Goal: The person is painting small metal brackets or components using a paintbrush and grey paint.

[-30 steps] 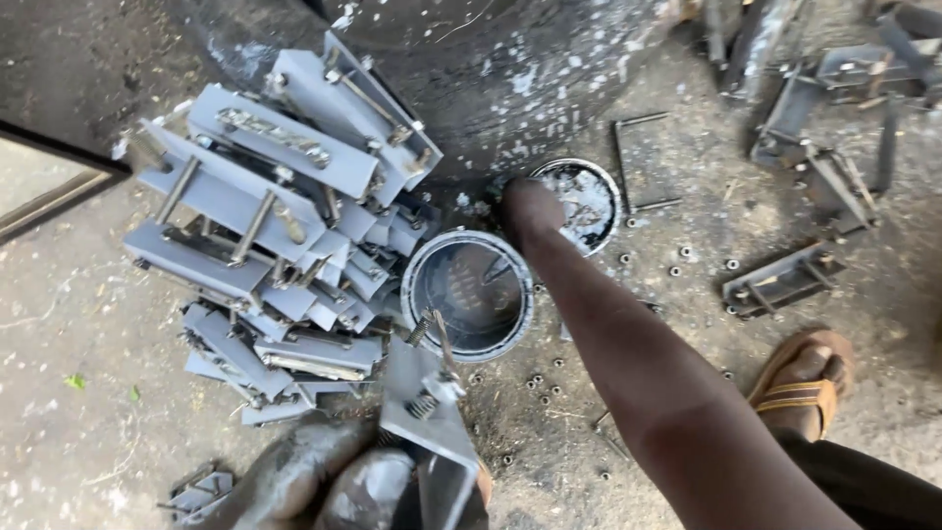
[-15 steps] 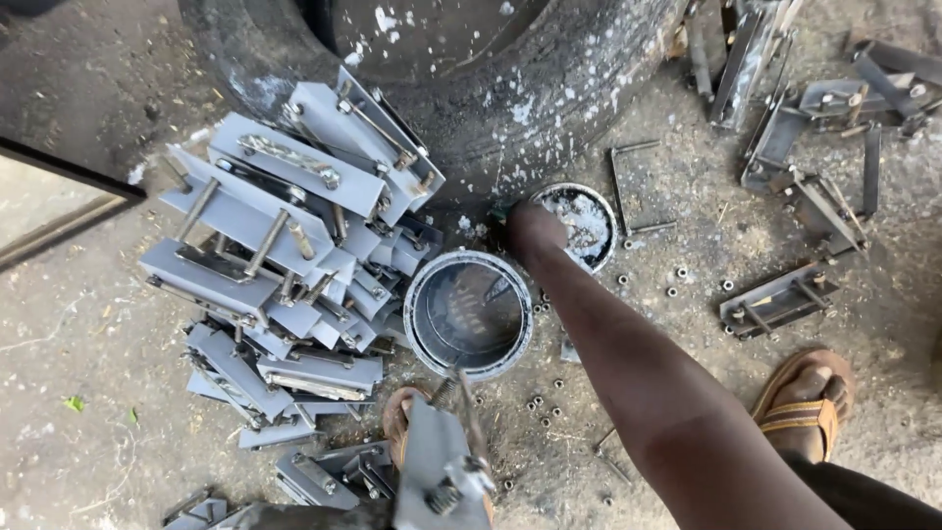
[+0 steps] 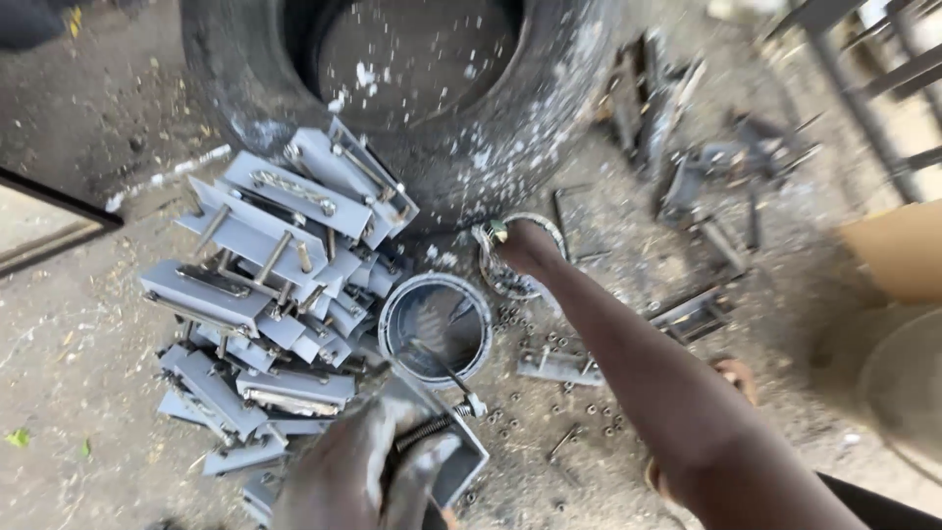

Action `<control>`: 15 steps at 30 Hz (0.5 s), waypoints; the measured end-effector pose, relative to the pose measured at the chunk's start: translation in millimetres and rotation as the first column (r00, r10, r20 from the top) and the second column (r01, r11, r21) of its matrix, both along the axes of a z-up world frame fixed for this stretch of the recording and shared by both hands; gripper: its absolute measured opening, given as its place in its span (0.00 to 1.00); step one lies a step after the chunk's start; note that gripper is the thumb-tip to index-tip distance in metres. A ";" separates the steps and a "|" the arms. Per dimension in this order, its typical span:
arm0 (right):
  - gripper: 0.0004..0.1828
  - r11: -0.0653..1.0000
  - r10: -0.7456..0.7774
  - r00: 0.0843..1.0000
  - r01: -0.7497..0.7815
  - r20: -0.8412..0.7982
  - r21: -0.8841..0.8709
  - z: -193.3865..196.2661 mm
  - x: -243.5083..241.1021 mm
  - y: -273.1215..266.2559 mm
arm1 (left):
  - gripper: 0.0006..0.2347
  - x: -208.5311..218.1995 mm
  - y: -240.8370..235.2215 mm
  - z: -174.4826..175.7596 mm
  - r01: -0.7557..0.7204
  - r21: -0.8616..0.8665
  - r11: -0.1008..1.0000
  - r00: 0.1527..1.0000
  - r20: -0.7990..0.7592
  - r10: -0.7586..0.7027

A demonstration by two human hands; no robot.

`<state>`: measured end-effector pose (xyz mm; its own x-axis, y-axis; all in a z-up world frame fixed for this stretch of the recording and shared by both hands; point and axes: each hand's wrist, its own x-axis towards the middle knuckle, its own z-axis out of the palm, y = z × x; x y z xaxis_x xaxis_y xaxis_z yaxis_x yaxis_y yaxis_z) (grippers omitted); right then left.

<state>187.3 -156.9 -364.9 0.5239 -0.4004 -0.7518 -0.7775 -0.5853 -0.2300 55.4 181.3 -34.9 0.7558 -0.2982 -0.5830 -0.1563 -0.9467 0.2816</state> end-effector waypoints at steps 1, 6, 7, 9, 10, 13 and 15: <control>0.25 0.977 0.201 0.979 -0.200 0.009 -0.074 -18.5 -1.7 -22.3 | 0.15 25.4 -47.6 29.8 -0.012 0.020 1.000 1.000 -0.011 0.013; 0.20 0.982 -0.049 0.953 -0.008 0.298 0.189 218.7 -73.6 -70.1 | 0.13 14.7 -87.9 73.9 0.050 -0.284 0.958 0.995 0.098 -0.023; 0.08 0.961 -0.142 0.901 0.027 0.409 0.275 273.0 -96.8 -65.9 | 0.14 12.4 -93.6 81.5 0.091 -0.292 0.952 0.990 0.127 -0.056; 0.11 0.954 -0.222 0.886 0.111 0.407 0.278 357.4 -136.3 -53.8 | 0.16 8.2 -101.9 81.1 0.125 -0.427 0.896 0.979 0.200 -0.041; 0.14 0.941 -0.290 0.873 0.184 0.393 0.284 397.0 -157.1 -48.3 | 0.19 6.2 -107.7 79.3 0.148 -0.551 0.822 0.967 0.253 -0.005; 0.16 0.891 -0.449 0.808 0.370 0.382 0.264 459.5 -216.5 -27.7 | 0.14 1.9 -117.0 78.9 0.112 -0.627 0.771 0.970 0.238 0.053; 0.11 0.882 -0.442 0.723 0.244 0.531 0.402 444.7 -247.1 -30.4 | 0.16 0.5 -125.8 117.3 -0.100 -0.571 0.815 0.986 0.050 0.156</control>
